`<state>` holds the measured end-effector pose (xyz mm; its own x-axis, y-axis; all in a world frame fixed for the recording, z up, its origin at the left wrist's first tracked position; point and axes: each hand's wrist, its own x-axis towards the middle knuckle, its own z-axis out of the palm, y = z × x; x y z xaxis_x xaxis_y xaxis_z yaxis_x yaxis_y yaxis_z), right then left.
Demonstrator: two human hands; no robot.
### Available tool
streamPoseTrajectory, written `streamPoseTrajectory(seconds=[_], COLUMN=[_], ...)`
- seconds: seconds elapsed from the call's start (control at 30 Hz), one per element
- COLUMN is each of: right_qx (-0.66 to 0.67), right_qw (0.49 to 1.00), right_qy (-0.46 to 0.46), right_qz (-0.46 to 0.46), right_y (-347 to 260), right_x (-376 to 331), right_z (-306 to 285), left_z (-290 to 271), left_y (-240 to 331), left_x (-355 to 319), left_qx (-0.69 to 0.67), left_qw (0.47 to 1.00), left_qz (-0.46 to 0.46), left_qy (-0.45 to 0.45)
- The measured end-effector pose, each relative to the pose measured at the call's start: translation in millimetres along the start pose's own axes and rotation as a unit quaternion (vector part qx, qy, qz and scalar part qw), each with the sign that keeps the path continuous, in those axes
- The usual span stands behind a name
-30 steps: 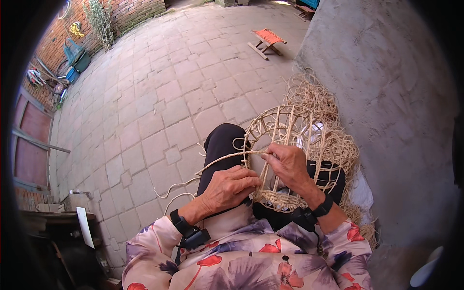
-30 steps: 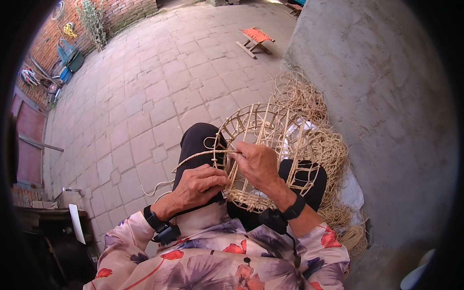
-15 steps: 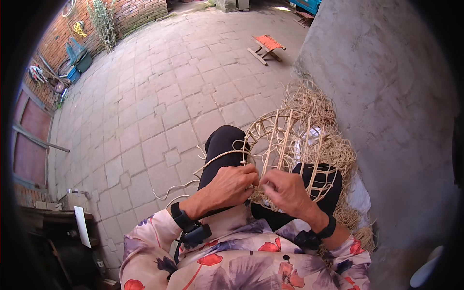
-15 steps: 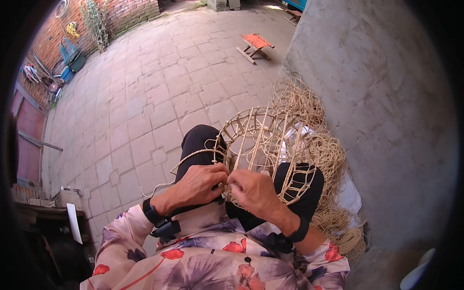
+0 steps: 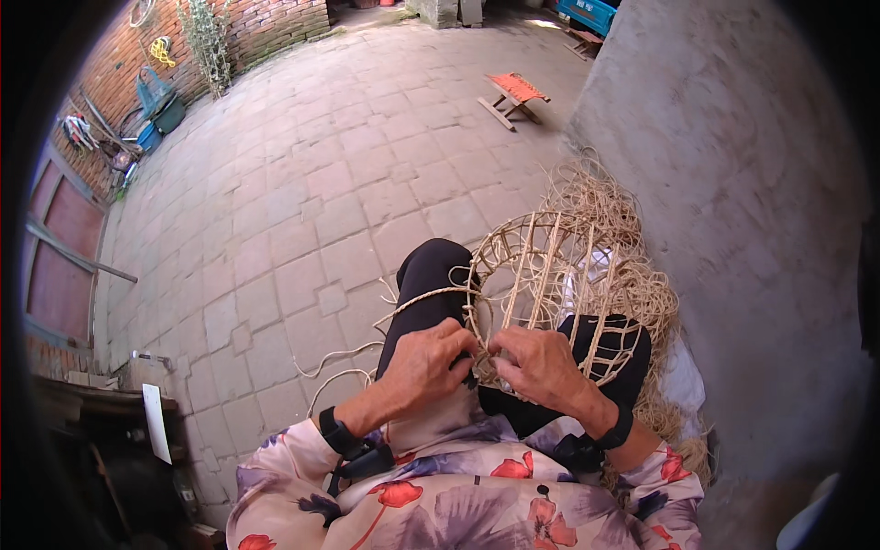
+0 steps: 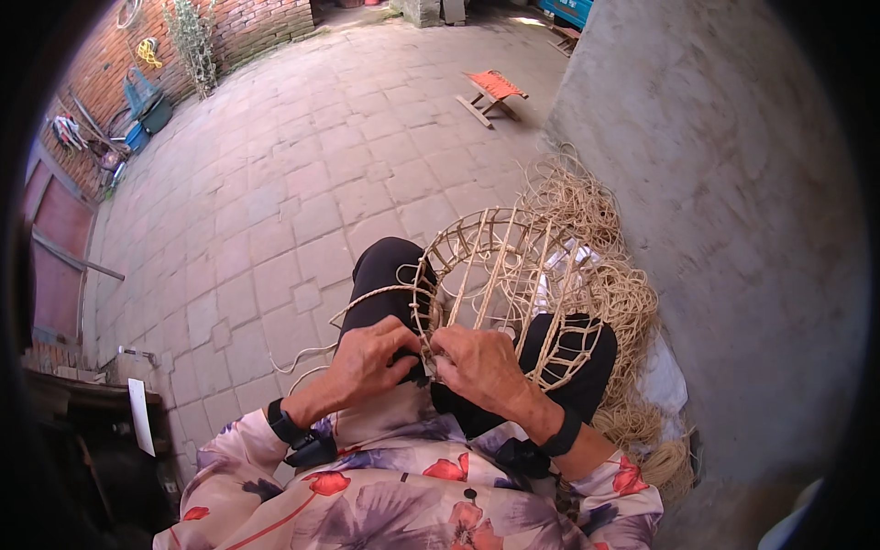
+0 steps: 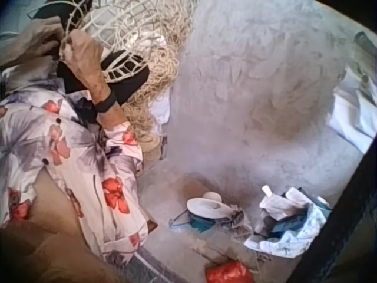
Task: Weaving thin bamboo or rattan strips through a circular frame to create a basket.
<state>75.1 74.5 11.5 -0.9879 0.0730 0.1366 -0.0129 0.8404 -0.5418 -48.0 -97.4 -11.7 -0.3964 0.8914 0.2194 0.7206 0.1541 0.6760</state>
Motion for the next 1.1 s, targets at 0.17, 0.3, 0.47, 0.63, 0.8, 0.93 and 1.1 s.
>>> streamPoseTrajectory(seconds=[0.17, 0.3, 0.47, 0.63, 0.8, 0.93, 1.1], right_qx=[0.004, -0.039, -0.039, 0.213, 0.198, 0.228, 0.218], right_qw=[1.000, 0.998, 0.987, 0.927, 0.943, 0.959, 0.964], right_qy=[-0.025, -0.035, -0.152, -0.265, -0.237, -0.101, -0.049], right_qz=[0.000, -0.033, 0.040, 0.160, 0.124, 0.131, 0.142], right_y=[-4, -1, 8, 25, 20, 13, 2], right_x=[5, 4, 18, 34, 33, 12, 8], right_z=[-5, -5, -3, -11, -13, -6, -7], left_z=[15, 21, 31, 34, 38, 34, 8], left_y=[-2, 0, 2, 6, 4, -1, 2], left_x=[-6, -6, -7, -5, -9, -13, -11], left_qx=[0.070, 0.112, 0.139, 0.157, 0.159, -0.026, -0.259], left_qw=[0.998, 0.994, 0.990, 0.986, 0.983, 0.994, 0.950], left_qz=[-0.004, -0.004, 0.002, 0.001, 0.013, 0.009, -0.175], left_qy=[0.006, 0.004, 0.038, 0.064, 0.085, 0.110, -0.024])
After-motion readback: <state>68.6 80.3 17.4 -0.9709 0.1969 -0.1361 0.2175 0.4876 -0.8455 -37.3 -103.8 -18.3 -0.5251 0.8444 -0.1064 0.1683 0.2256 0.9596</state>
